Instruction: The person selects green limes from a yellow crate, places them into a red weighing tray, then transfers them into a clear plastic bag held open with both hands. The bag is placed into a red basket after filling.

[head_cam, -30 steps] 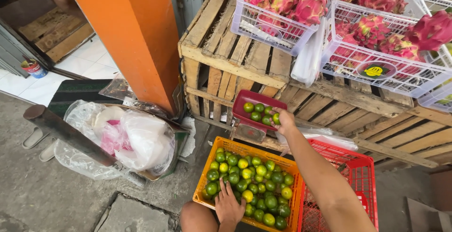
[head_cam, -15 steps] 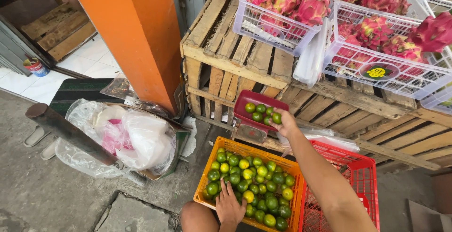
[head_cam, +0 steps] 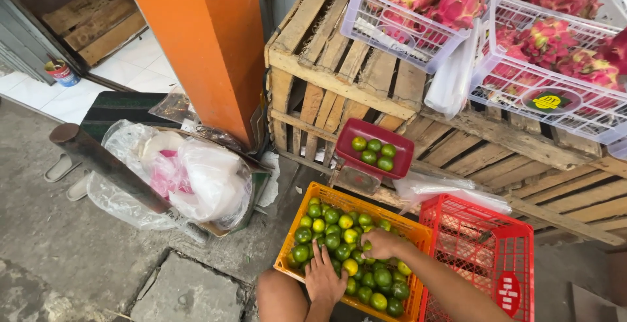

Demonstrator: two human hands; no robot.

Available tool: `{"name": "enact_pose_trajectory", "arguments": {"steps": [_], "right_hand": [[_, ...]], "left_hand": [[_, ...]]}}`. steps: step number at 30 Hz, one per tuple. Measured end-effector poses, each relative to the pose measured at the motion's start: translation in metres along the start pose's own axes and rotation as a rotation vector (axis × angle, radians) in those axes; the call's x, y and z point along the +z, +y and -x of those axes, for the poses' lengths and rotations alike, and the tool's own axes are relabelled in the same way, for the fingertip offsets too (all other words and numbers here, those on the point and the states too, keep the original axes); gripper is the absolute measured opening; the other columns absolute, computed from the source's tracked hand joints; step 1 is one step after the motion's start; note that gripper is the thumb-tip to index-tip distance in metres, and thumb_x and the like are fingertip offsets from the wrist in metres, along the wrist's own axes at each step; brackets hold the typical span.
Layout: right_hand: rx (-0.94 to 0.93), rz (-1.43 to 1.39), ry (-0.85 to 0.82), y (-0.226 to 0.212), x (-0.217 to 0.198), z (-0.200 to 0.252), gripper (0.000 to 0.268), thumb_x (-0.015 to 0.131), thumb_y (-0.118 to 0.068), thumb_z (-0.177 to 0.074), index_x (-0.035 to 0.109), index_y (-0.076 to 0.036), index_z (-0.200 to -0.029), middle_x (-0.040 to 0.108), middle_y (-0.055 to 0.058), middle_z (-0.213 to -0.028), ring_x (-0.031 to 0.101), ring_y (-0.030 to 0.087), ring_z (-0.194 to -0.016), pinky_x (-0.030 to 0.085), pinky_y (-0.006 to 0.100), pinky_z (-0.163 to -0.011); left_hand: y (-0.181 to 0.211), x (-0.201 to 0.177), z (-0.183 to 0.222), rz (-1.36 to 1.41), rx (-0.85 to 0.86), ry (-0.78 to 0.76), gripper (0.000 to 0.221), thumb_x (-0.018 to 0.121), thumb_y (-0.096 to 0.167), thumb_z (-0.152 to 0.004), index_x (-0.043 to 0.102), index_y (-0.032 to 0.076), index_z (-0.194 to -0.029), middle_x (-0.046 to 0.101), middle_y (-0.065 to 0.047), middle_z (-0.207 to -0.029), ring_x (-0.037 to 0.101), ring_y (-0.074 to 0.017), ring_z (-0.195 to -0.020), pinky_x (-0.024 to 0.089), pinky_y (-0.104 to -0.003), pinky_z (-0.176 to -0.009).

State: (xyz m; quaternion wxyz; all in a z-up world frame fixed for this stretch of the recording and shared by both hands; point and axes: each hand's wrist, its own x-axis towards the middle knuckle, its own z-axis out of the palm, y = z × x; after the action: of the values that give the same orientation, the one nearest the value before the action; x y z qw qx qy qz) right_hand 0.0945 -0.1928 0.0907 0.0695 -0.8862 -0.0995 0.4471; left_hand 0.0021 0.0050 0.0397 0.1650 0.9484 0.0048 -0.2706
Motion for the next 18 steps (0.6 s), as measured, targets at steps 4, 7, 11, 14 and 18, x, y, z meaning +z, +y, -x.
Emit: {"name": "enact_pose_trajectory", "arguments": {"steps": [4, 7, 11, 14, 18], "right_hand": [[0.006, 0.034, 0.224, -0.010, -0.002, -0.010, 0.025, 0.060, -0.040, -0.104, 0.061, -0.016, -0.098, 0.063, 0.006, -0.094, 0.063, 0.021, -0.083, 0.052, 0.039, -0.069], [-0.122, 0.043, 0.351, -0.041, -0.012, -0.003, 0.027, 0.056, -0.031, -0.105, 0.064, -0.012, -0.121, 0.063, 0.010, -0.122, 0.063, 0.025, -0.113, 0.055, 0.042, -0.099], [-0.229, 0.119, 0.272, -0.080, 0.005, -0.011, 0.050, 0.062, -0.025, -0.101, 0.048, -0.013, -0.147, 0.045, 0.011, -0.150, 0.042, 0.030, -0.141, 0.042, 0.047, -0.115], [-0.271, 0.166, 0.309, -0.079, 0.028, -0.036, 0.054, 0.061, -0.018, -0.101, 0.043, -0.009, -0.151, 0.038, 0.014, -0.147, 0.044, 0.036, -0.129, 0.046, 0.048, -0.101], [-0.266, 0.146, 0.366, -0.065, 0.034, -0.056, 0.052, 0.065, -0.017, -0.093, 0.048, -0.011, -0.142, 0.039, 0.012, -0.134, 0.053, 0.035, -0.111, 0.051, 0.048, -0.080]], "left_hand": [[-0.001, 0.003, -0.001, 0.016, 0.001, 0.019, 0.092, 0.053, 0.061, -0.099, 0.015, 0.008, -0.163, -0.011, -0.013, -0.174, 0.042, -0.0311, -0.140, 0.038, -0.045, -0.112], [-0.001, 0.003, -0.002, 0.036, 0.013, 0.045, 0.091, 0.054, 0.060, -0.099, 0.015, 0.007, -0.163, -0.009, -0.015, -0.174, 0.043, -0.0323, -0.139, 0.038, -0.046, -0.111], [-0.001, 0.003, 0.000, 0.002, 0.017, 0.025, 0.091, 0.051, 0.060, -0.100, 0.015, 0.007, -0.163, -0.010, -0.015, -0.174, 0.041, -0.0300, -0.141, 0.037, -0.044, -0.112], [-0.003, 0.010, -0.006, -0.003, 0.027, 0.036, 0.090, 0.051, 0.061, -0.099, 0.017, 0.006, -0.163, -0.009, -0.015, -0.174, 0.043, -0.0286, -0.140, 0.039, -0.042, -0.111], [-0.003, 0.007, -0.006, 0.011, 0.024, 0.015, 0.089, 0.053, 0.060, -0.099, 0.018, 0.008, -0.162, -0.008, -0.013, -0.174, 0.044, -0.0282, -0.139, 0.039, -0.043, -0.110]]}}
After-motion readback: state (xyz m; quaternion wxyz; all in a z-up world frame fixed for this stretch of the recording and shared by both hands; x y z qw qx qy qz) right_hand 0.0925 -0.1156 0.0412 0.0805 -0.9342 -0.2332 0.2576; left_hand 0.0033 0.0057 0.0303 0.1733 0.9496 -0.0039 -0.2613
